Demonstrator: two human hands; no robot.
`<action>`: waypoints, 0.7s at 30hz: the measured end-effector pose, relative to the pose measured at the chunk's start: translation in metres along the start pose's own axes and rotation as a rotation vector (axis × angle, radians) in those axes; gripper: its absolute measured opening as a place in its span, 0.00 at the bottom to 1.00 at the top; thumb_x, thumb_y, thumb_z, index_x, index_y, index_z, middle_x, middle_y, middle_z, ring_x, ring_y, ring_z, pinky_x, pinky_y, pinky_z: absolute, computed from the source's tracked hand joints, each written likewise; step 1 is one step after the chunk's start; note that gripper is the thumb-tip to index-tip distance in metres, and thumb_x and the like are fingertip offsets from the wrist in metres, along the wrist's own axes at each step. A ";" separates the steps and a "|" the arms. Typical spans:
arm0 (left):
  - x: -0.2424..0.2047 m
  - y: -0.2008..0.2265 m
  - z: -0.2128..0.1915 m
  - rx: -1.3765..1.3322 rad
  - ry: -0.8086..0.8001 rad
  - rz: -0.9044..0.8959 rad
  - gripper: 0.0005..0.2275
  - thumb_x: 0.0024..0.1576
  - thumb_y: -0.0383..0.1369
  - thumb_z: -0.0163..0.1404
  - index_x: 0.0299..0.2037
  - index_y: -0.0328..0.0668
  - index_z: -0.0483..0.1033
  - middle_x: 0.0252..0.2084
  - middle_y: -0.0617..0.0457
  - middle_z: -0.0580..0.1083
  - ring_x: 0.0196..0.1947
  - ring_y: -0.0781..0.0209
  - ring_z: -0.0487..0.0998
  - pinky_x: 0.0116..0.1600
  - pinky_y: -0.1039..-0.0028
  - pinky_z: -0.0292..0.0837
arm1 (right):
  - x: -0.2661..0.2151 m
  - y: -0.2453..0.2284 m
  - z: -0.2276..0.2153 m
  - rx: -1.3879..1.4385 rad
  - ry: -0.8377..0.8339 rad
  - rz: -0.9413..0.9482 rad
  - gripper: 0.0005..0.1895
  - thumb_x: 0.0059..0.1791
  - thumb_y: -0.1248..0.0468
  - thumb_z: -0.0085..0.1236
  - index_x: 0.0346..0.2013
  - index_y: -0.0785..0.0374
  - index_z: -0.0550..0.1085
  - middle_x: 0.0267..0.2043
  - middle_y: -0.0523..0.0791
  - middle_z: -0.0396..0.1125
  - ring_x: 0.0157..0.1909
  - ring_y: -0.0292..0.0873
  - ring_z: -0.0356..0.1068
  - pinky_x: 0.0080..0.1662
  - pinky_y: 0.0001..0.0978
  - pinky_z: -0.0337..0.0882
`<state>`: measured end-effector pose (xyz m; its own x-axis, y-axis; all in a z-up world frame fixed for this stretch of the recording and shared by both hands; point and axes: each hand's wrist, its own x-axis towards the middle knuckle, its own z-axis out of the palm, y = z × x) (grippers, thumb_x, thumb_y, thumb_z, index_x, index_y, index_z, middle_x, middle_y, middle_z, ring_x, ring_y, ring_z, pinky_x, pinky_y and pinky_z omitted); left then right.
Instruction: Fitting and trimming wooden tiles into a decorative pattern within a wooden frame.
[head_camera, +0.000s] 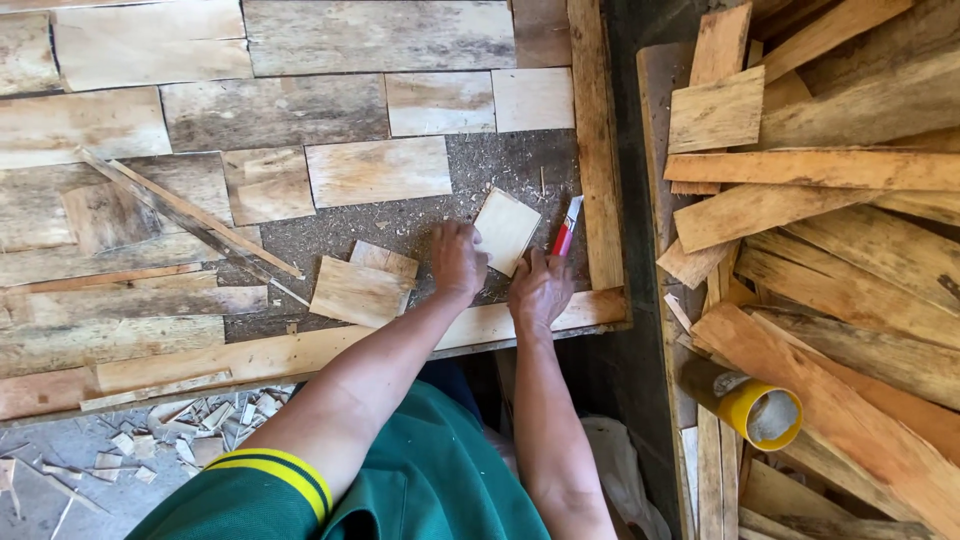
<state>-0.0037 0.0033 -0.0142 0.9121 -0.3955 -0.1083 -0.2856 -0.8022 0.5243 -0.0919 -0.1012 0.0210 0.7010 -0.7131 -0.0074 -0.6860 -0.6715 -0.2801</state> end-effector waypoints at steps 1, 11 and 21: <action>-0.002 0.006 -0.010 0.000 0.002 -0.004 0.12 0.48 0.28 0.67 0.36 0.46 0.76 0.44 0.52 0.75 0.52 0.52 0.74 0.64 0.59 0.69 | 0.000 -0.002 0.003 0.000 -0.002 -0.004 0.14 0.47 0.57 0.65 0.46 0.57 0.82 0.44 0.48 0.72 0.45 0.51 0.70 0.47 0.49 0.69; -0.003 -0.016 0.038 -0.620 0.148 -0.317 0.08 0.53 0.26 0.60 0.41 0.35 0.77 0.33 0.47 0.78 0.31 0.58 0.80 0.39 0.67 0.75 | 0.019 0.003 0.032 0.691 -0.189 0.372 0.05 0.47 0.65 0.66 0.35 0.62 0.81 0.34 0.48 0.77 0.35 0.46 0.75 0.39 0.38 0.74; -0.004 -0.053 0.014 -0.924 0.136 -0.408 0.02 0.60 0.26 0.56 0.38 0.36 0.78 0.29 0.56 0.76 0.27 0.70 0.72 0.32 0.76 0.70 | 0.077 0.009 0.004 0.466 -0.122 0.087 0.08 0.49 0.72 0.59 0.43 0.65 0.79 0.40 0.50 0.76 0.40 0.45 0.77 0.42 0.38 0.77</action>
<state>0.0040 0.0410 -0.0533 0.9313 -0.0684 -0.3578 0.3409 -0.1825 0.9222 -0.0434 -0.1621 0.0143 0.6817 -0.7153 -0.1541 -0.6025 -0.4293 -0.6728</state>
